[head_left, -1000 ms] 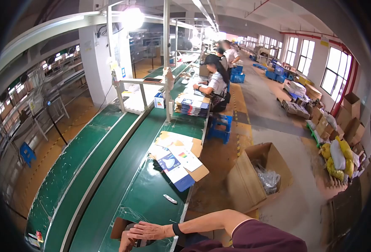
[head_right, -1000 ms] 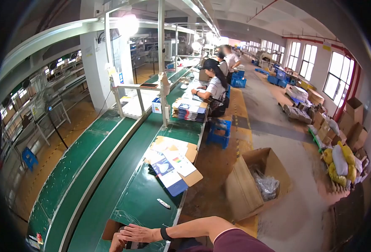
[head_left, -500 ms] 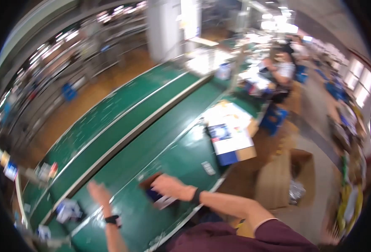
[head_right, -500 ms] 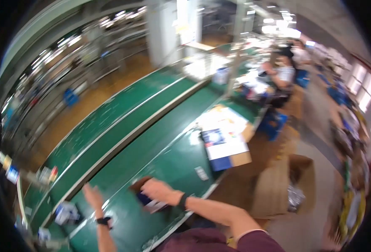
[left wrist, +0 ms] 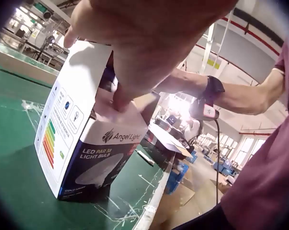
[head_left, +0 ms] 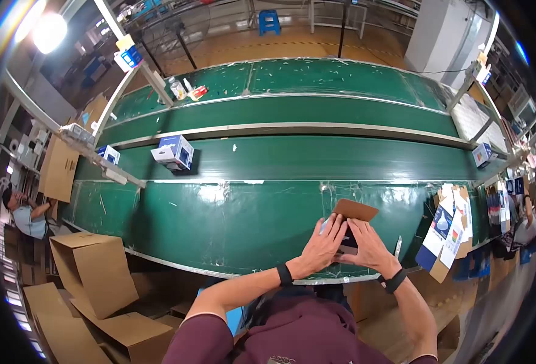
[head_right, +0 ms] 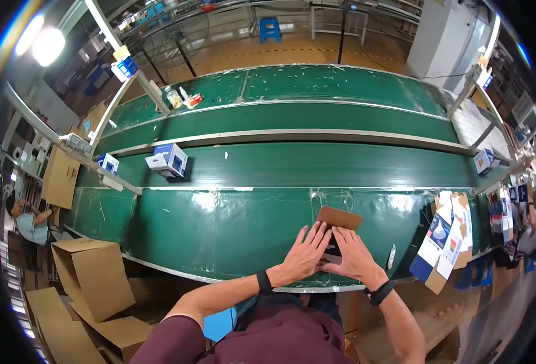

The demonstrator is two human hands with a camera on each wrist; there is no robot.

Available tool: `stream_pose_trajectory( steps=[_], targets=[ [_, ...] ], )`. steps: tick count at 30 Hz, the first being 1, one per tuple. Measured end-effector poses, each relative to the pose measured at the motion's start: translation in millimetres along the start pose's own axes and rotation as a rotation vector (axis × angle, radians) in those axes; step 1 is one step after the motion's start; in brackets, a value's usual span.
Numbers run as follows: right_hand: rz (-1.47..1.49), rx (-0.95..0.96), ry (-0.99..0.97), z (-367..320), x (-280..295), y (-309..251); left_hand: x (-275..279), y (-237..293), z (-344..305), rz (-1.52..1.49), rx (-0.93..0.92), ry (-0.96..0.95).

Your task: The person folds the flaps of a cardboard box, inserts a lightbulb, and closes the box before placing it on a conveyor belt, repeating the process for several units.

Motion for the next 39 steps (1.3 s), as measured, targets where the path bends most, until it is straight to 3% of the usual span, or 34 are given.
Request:
stream_pose_trajectory(
  steps=[2, 6, 9, 11, 13, 14, 17, 18, 20, 21, 25, 27, 30, 31, 33, 36, 39],
  targets=[
    [-0.001, -0.024, -0.019, -11.9, -5.6, 15.7, 5.8, 7.7, 1.4, -0.072, -0.037, -0.022],
    [0.335, -0.170, 0.282, -22.7, 1.7, 22.9, -1.7, 3.1, -17.8, -0.030, -0.068, -0.034],
    [0.568, -0.355, 0.151, -21.5, -5.0, 36.5, -6.1, 8.0, -23.8, 0.006, -0.043, -0.038],
    [0.519, -0.424, 0.001, -20.4, -14.7, 43.1, -12.7, 11.1, -28.1, 0.010, -0.082, -0.013],
    [0.272, -0.130, 0.115, -22.2, -16.0, 22.2, -17.1, 11.8, -28.9, 0.031, -0.117, 0.004],
    [0.110, -0.044, 0.057, -26.4, -25.0, 15.0, -19.8, 11.8, -29.6, 0.043, -0.133, 0.001],
    [-0.189, 0.034, -0.020, -41.0, -32.3, -9.9, -15.3, 13.9, -30.3, 0.077, -0.156, 0.016],
    [-0.168, 0.129, 0.116, -35.0, -29.3, -18.9, -14.7, 15.4, -29.6, 0.088, -0.137, -0.036],
    [-0.260, 0.044, 0.053, -49.2, -49.6, -16.2, -8.4, 26.0, -23.5, 0.214, -0.152, -0.079],
    [-0.309, 0.026, 0.032, -54.0, -58.1, -14.6, -22.1, 27.0, -25.2, 0.228, -0.151, -0.231],
    [-0.328, -0.017, -0.131, -61.2, -79.6, -10.6, -52.4, 21.6, -22.1, 0.086, -0.077, -0.453],
    [-0.357, 0.016, -0.031, -57.2, -68.2, -10.6, -33.8, 26.0, -19.3, 0.142, -0.087, -0.365],
    [-0.391, 0.040, 0.179, -51.8, -18.3, -22.0, -44.0, 9.5, -22.4, -0.149, 0.050, -0.138],
    [-0.396, 0.048, 0.258, -51.8, -4.4, -24.8, -42.3, 8.8, -24.0, -0.129, 0.010, -0.068],
    [-0.307, 0.084, 0.208, -59.2, -22.2, -3.8, -28.9, 9.5, -32.6, -0.091, -0.070, 0.060],
    [-0.170, 0.064, 0.122, -61.0, -45.0, 21.6, -22.9, 7.4, -28.9, -0.150, -0.098, 0.087],
    [0.055, 0.051, 0.110, -57.6, -13.9, 6.8, 13.4, 6.2, -27.6, -0.184, -0.065, 0.222]
  ],
)
Point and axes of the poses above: each hand's wrist, its own z-axis towards the middle knuckle, its own x-axis out of the back of the hand, y = z × x, the point moved 7 cm from there along z, towards the middle knuckle, and after that the axes turned 3 degrees about -x, right-handed, at the moved point
